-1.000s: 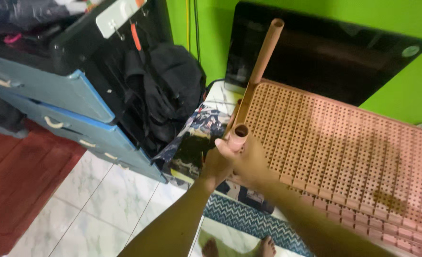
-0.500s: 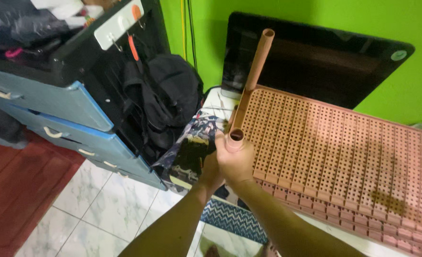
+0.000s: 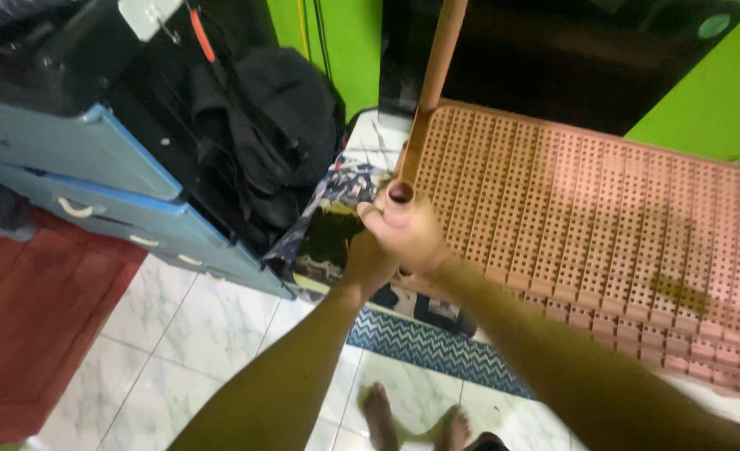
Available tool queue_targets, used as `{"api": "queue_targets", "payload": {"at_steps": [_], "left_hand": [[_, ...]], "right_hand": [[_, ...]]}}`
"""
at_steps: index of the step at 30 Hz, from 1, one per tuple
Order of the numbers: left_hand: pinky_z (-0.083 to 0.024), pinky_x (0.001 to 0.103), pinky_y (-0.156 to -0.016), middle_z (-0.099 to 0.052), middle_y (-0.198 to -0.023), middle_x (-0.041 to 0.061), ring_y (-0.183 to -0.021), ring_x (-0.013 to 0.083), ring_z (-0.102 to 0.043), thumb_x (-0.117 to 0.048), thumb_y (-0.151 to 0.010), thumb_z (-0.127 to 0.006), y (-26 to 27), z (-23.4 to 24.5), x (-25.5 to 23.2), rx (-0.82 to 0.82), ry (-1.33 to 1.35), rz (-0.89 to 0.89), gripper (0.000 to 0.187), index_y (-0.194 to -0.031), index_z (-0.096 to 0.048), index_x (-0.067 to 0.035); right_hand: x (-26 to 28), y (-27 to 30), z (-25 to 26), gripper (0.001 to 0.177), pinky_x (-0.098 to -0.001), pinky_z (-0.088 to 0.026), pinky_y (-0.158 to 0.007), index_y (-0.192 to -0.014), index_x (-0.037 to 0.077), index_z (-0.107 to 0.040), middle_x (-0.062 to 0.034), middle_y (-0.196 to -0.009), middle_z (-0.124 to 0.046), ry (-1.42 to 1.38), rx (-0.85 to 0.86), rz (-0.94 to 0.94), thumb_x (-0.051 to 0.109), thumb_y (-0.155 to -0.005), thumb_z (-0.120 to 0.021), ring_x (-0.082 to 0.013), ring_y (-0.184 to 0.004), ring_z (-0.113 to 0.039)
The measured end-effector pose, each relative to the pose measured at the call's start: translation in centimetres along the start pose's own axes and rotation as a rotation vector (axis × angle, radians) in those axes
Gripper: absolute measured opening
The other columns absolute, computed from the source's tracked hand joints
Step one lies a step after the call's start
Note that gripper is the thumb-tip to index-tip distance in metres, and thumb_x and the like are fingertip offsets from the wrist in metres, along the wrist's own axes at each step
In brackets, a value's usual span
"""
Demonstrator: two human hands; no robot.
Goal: The person assembles a plastic stool by inserting cylindrical legs into the perforated seat base. They handle the legs and seat, aligning and pushing the legs into place one by one.
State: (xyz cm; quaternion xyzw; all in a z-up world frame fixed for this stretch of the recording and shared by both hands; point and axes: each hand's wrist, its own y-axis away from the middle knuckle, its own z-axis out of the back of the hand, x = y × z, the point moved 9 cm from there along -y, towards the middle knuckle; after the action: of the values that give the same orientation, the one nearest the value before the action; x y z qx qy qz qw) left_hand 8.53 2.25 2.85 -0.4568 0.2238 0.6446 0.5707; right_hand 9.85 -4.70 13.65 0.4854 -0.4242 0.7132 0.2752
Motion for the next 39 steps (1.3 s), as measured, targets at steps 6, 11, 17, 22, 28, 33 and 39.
{"api": "queue_targets", "payload": {"at_steps": [6, 11, 17, 22, 28, 33, 39], "left_hand": [[-0.055, 0.042, -0.079, -0.074, -0.108, 0.017, -0.100, 0.0327, -0.071, -0.035, -0.098, -0.060, 0.3, 0.2, -0.1, 0.025, -0.032, 0.115, 0.037, -0.126, -0.064, -0.011], [-0.055, 0.041, -0.079, -0.074, -0.109, 0.017, -0.100, 0.0323, -0.071, -0.035, -0.098, -0.060, 0.1, -0.1, -0.2, 0.052, -0.075, 0.124, 0.037, -0.127, -0.064, -0.011], [-0.056, 0.040, -0.081, -0.073, -0.114, 0.017, -0.103, 0.0317, -0.071, -0.033, -0.101, -0.058, 0.2, -0.7, 0.1, -0.036, -0.153, -0.141, 0.039, -0.132, -0.060, -0.010], [-0.057, 0.040, -0.089, -0.072, -0.122, 0.017, -0.116, 0.0292, -0.070, -0.029, -0.103, -0.063, 0.9, -1.3, 4.0, -0.119, 0.232, -0.139, 0.040, -0.138, -0.058, -0.010], [-0.057, 0.042, -0.080, -0.076, -0.108, 0.017, -0.103, 0.0357, -0.071, -0.022, -0.092, -0.071, 0.1, -1.8, 4.7, -0.033, 0.039, 0.010, 0.032, -0.120, -0.067, -0.008], [-0.056, 0.042, -0.079, -0.074, -0.104, 0.017, -0.099, 0.0369, -0.072, -0.020, -0.089, -0.069, 0.5, 0.6, -2.7, -0.128, -0.027, -0.211, 0.031, -0.117, -0.064, -0.009], [-0.057, 0.042, -0.077, -0.073, -0.100, 0.018, -0.095, 0.0363, -0.073, -0.023, -0.091, -0.065, 1.8, 1.3, -4.1, -0.094, 0.142, -0.064, 0.028, -0.115, -0.062, -0.009]], "right_hand": [[0.8, -1.6, -2.1, 0.033, -0.0270, -0.044, -0.054, -0.067, 0.011, -0.049, 0.0051, -0.061, -0.050, 0.204, 0.800, -0.188, 0.018, -0.089, -0.073, -0.0071, -0.059, -0.051], [3.5, -0.9, -0.9, 0.050, -0.0287, -0.046, -0.074, -0.080, 0.006, -0.038, -0.0002, -0.083, -0.055, 0.024, 0.865, 0.003, 0.023, -0.100, -0.080, -0.0120, -0.079, -0.051], [5.5, 3.8, 1.9, 0.040, -0.0286, -0.054, -0.090, -0.128, 0.006, -0.056, -0.0046, -0.106, -0.069, 0.115, -0.055, 0.020, 0.027, -0.097, -0.071, -0.0126, -0.096, -0.067], [4.8, 3.4, 1.0, 0.024, -0.0301, -0.053, -0.077, -0.103, 0.002, -0.064, -0.0062, -0.089, -0.069, 0.004, -0.377, -0.007, 0.023, -0.095, -0.075, -0.0138, -0.083, -0.065], [1.9, 1.2, 0.7, 0.023, -0.0277, -0.048, -0.058, -0.075, 0.007, -0.064, 0.0030, -0.067, -0.064, -0.080, -0.211, -0.081, 0.020, -0.092, -0.074, -0.0074, -0.062, -0.060], [1.7, -1.1, -0.8, 0.033, -0.0279, -0.042, -0.054, -0.067, 0.008, -0.053, 0.0045, -0.063, -0.052, -0.005, 0.515, 0.009, 0.014, -0.089, -0.076, -0.0074, -0.058, -0.050], [2.8, -0.8, -1.2, 0.028, -0.0273, -0.044, -0.055, -0.069, 0.008, -0.057, 0.0034, -0.063, -0.055, 0.180, 0.770, -0.035, 0.018, -0.089, -0.074, -0.0080, -0.060, -0.053]]}}
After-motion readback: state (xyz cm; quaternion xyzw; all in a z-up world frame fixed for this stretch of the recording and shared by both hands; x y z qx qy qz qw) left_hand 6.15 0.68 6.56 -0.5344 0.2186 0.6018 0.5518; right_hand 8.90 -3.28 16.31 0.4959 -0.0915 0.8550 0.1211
